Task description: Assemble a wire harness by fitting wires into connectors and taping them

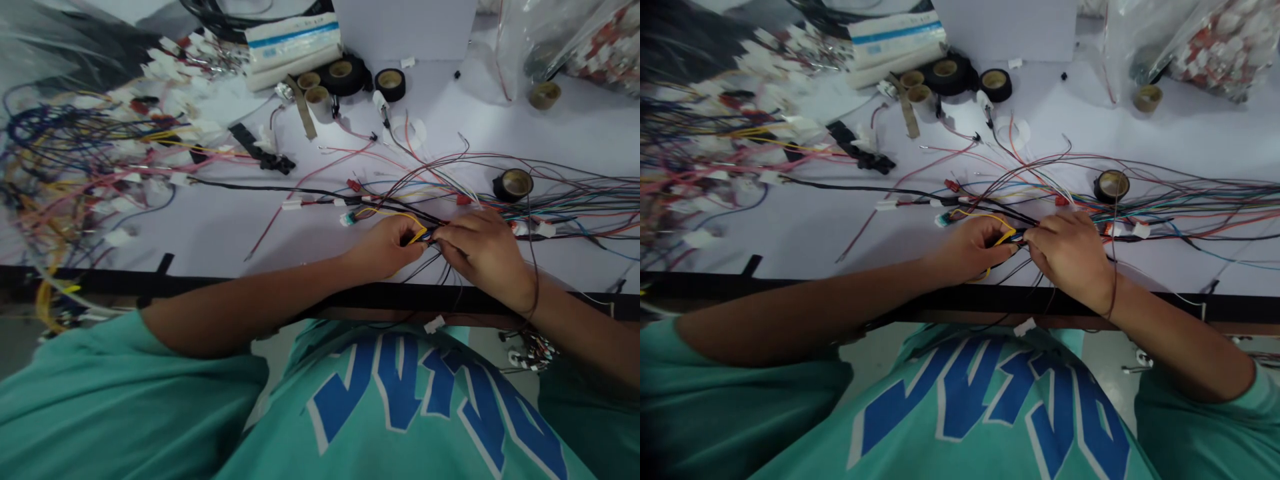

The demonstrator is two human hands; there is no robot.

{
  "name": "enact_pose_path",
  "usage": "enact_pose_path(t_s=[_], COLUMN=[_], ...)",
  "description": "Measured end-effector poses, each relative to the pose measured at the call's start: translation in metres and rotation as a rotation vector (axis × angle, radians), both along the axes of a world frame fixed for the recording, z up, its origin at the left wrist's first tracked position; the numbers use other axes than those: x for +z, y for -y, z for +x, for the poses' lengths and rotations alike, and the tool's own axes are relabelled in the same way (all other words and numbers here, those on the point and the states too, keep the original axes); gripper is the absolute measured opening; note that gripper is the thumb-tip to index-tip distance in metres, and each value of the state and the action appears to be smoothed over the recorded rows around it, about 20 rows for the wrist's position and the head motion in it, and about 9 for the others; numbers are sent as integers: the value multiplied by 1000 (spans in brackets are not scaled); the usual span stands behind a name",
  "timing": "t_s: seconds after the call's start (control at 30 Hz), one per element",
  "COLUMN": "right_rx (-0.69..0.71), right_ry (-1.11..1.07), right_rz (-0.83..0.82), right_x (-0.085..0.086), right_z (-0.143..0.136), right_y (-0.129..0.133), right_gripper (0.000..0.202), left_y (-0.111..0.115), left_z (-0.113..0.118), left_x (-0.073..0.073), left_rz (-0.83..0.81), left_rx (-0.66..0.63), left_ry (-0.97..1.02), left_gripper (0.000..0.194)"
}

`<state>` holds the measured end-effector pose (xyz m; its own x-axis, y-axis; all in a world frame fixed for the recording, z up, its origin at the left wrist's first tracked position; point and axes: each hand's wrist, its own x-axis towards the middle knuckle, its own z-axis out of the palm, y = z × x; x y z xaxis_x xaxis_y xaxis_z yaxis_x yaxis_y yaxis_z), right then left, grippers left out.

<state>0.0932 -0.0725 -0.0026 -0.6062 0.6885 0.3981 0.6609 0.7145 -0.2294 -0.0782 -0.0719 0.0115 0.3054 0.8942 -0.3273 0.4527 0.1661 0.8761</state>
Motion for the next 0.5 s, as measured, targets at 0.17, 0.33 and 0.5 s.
enact_pose_path(t_s=[0.17, 0.33, 0.5], right_rx=[2, -14, 38], right_ry=[-24, 33, 144], right_rz=[-64, -24, 83], right_x=[-3, -3, 0], right_z=[-3, -2, 3], right_y=[-3, -4, -6], right_gripper=[25, 28, 27], left_y=[1, 2, 2], left_z=[-2, -3, -3], left_x=[-3, -3, -4], left_rz=[122, 166, 160], left_rx=[-66, -78, -79], left_ry=[-64, -85, -100], left_gripper=[12, 10, 10])
